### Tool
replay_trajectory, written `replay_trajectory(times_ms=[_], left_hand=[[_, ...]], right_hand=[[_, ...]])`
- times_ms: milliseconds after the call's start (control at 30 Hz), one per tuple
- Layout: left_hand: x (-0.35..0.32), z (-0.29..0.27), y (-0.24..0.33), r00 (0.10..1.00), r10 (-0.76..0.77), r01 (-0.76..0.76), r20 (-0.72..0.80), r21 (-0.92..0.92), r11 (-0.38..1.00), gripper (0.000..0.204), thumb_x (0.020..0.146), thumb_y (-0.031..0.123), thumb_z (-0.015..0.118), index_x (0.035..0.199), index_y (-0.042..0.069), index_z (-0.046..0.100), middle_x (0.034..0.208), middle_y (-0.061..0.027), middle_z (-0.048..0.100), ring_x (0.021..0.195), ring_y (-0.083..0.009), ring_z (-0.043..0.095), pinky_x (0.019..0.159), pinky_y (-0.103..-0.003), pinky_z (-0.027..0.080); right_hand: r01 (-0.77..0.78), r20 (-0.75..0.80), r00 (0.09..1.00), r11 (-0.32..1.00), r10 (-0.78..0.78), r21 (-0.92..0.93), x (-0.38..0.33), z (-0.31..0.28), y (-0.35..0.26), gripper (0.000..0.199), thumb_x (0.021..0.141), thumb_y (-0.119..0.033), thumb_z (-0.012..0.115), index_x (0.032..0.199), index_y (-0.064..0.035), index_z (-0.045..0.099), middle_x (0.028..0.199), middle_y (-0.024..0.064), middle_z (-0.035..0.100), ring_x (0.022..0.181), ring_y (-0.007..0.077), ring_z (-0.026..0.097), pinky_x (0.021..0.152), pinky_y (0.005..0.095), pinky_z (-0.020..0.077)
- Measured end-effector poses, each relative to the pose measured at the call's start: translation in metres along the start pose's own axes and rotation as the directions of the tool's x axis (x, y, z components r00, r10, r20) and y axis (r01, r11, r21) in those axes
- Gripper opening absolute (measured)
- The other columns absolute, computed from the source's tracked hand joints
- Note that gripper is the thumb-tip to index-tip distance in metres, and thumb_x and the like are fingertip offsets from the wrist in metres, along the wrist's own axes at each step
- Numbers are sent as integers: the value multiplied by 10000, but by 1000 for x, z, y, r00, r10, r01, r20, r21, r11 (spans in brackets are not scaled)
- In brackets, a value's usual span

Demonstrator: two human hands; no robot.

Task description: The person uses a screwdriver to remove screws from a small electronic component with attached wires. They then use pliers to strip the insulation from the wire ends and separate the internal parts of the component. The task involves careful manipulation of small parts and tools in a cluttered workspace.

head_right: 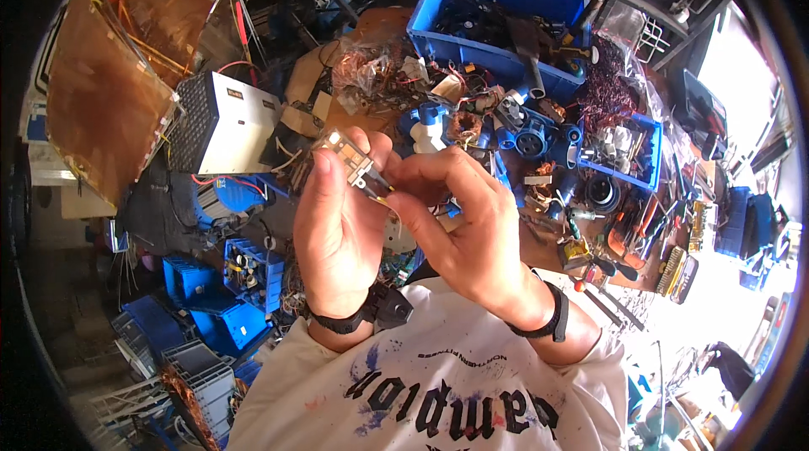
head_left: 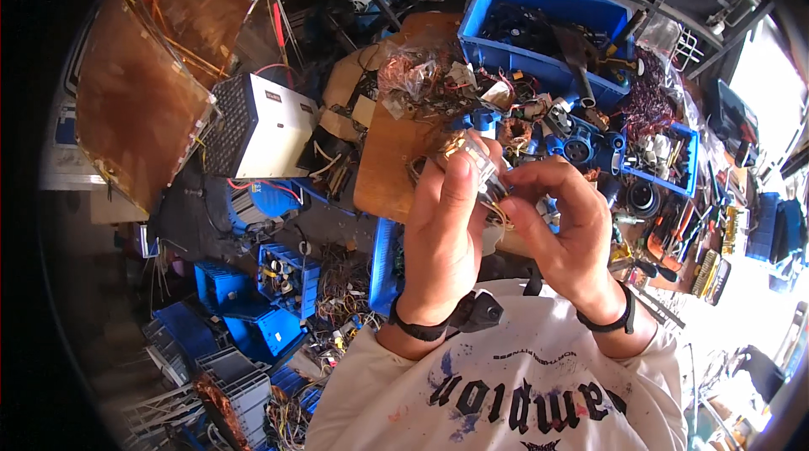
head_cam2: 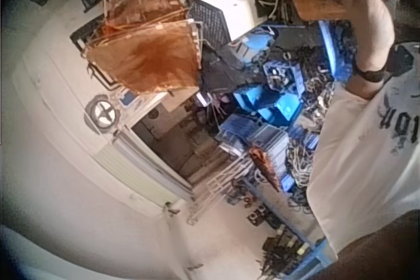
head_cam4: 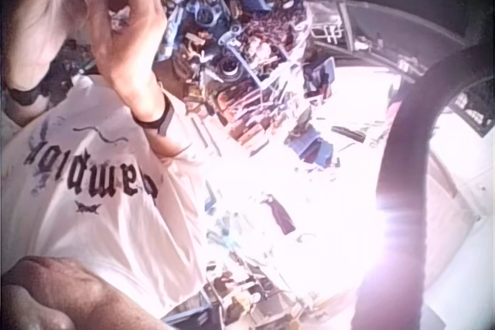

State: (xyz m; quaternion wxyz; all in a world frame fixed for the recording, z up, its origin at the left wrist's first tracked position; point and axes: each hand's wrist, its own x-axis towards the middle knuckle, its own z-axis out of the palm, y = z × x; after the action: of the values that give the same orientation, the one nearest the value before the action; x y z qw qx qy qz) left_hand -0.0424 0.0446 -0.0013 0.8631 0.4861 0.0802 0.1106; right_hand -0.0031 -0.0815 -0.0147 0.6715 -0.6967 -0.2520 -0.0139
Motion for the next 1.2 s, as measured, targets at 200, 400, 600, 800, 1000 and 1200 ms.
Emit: replay_trajectory(times_ms=[200,400,600,800,1000,1200], left_hand=[[2,-8,-10,999,37,-21,-39,344,939,342,862,81,685,1161,21,530,1087,-40,553,913,-84,512,747,-220,443],[24,-51,-55,990,-64,-17,129,548,836,388,785,23,756,1104,21,535,1004,-15,564,879,-87,536,784,-222,454],[32,-57,-91,963,-204,38,175,662,749,351,792,-36,725,1067,24,517,940,-11,552,844,-73,540,733,-207,467],[41,-58,-134,951,-298,139,75,761,634,310,807,-27,711,1036,29,510,910,-6,559,818,-69,540,732,-209,468],[37,-81,-163,966,-225,230,-129,830,508,244,855,44,685,1020,51,506,907,-18,584,763,-65,547,622,-207,476],[40,-76,-164,940,-273,322,-206,804,501,153,893,89,645,1015,24,579,798,-7,569,603,-51,489,514,-194,399]], right_hand=[[19,-68,997,994,-26,-106,-8,-4,32,150,804,-11,656,951,-12,626,854,129,613,775,298,610,685,361,495],[74,-25,996,959,-84,-274,-32,-4,92,221,787,4,615,997,-4,545,901,144,526,845,344,534,736,413,458],[-16,-29,1000,956,8,-293,-53,-12,132,232,766,-48,600,979,2,524,903,154,493,885,343,496,792,405,438],[-311,-164,943,941,289,-132,-78,-21,179,159,803,-68,637,951,-35,588,870,134,588,835,327,607,713,407,499],[-682,-582,665,699,469,-216,-178,-89,304,173,800,-44,641,968,-5,627,924,158,645,821,275,643,733,334,509],[-605,-424,744,249,517,-756,-258,-114,374,450,772,-72,584,1214,-15,522,1247,182,471,1130,351,482,898,430,458]])
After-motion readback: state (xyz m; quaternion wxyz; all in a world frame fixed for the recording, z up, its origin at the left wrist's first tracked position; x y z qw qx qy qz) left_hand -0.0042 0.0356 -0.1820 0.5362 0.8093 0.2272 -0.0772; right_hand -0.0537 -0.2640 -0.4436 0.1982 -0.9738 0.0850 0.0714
